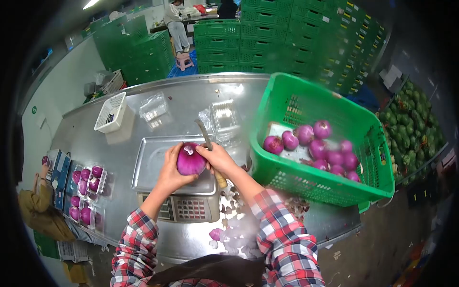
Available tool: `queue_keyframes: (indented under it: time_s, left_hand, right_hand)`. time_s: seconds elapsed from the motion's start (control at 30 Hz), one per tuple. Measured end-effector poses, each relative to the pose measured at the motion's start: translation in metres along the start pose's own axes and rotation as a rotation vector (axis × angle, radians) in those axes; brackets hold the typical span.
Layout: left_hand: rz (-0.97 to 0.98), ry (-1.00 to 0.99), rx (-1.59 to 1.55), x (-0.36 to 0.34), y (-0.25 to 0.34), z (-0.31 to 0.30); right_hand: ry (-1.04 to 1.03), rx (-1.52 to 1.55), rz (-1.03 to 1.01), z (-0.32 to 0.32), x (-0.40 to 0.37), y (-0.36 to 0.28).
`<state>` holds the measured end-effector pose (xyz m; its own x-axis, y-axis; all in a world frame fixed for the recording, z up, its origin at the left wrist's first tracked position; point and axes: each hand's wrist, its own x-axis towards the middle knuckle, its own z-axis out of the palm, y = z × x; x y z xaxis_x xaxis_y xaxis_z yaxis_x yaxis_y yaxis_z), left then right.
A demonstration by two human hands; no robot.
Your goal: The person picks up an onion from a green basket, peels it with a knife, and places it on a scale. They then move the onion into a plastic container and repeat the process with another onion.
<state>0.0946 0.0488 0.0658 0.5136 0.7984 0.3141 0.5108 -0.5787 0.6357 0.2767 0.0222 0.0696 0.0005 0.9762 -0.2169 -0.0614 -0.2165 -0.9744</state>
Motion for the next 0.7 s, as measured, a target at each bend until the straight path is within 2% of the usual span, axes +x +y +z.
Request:
queue_keyframes:
  time_s: [0.17, 0.23, 0.3, 0.33, 0.37, 0.4, 0.43, 0.5, 0.57, 0.6, 0.63, 0.67, 0.7]
  left_hand:
    - [-0.123, 0.0, 0.041, 0.027, -0.037, 0.015]
    - [-0.051, 0.036, 0.145, 0.023, -0.049, 0.023]
    - [-0.047, 0.035, 0.174, 0.016, -0.045, 0.02]
    - [0.007, 0.1, 0.206, 0.013, -0.046, 0.016]
    - [0.061, 0.169, 0.24, 0.009, -0.05, 0.011]
    - [0.116, 0.239, 0.276, 0.006, -0.054, 0.005]
    - [0.078, 0.34, 0.247, -0.001, -0.056, -0.003]
    - [-0.076, 0.407, 0.148, -0.017, -0.066, -0.024]
    - [-0.222, 0.469, 0.068, -0.036, -0.073, -0.035]
    - [-0.282, 0.503, 0.032, -0.044, -0.076, -0.04]
    - [-0.335, 0.542, -0.005, -0.05, -0.079, -0.046]
    - [-0.392, 0.543, -0.087, -0.055, -0.08, -0.05]
    - [-0.444, 0.544, -0.174, -0.057, -0.078, -0.052]
  right_hand:
    - [0.012, -0.134, 0.079, 0.004, 0.063, 0.01]
    - [-0.002, -0.287, 0.103, 0.003, 0.064, 0.009]
    - [0.158, -0.476, -0.149, 0.005, 0.07, 0.022]
    - [0.232, -0.569, -0.274, 0.009, 0.069, 0.024]
    - [0.312, -0.675, -0.279, 0.007, 0.068, 0.021]
    - [0.385, -0.702, -0.396, 0.0, 0.075, 0.027]
    - [0.454, -0.726, -0.511, -0.007, 0.078, 0.031]
    - [0.597, -0.793, -0.62, -0.019, 0.08, 0.035]
    - [0.621, -0.764, -0.548, -0.026, 0.077, 0.037]
    - [0.537, -0.606, -0.356, -0.022, 0.069, 0.024]
    - [0.606, -0.739, -0.369, -0.024, 0.071, 0.028]
    - [0.62, -0.674, -0.365, -0.026, 0.074, 0.033]
    - [0.641, -0.746, -0.373, -0.029, 0.078, 0.036]
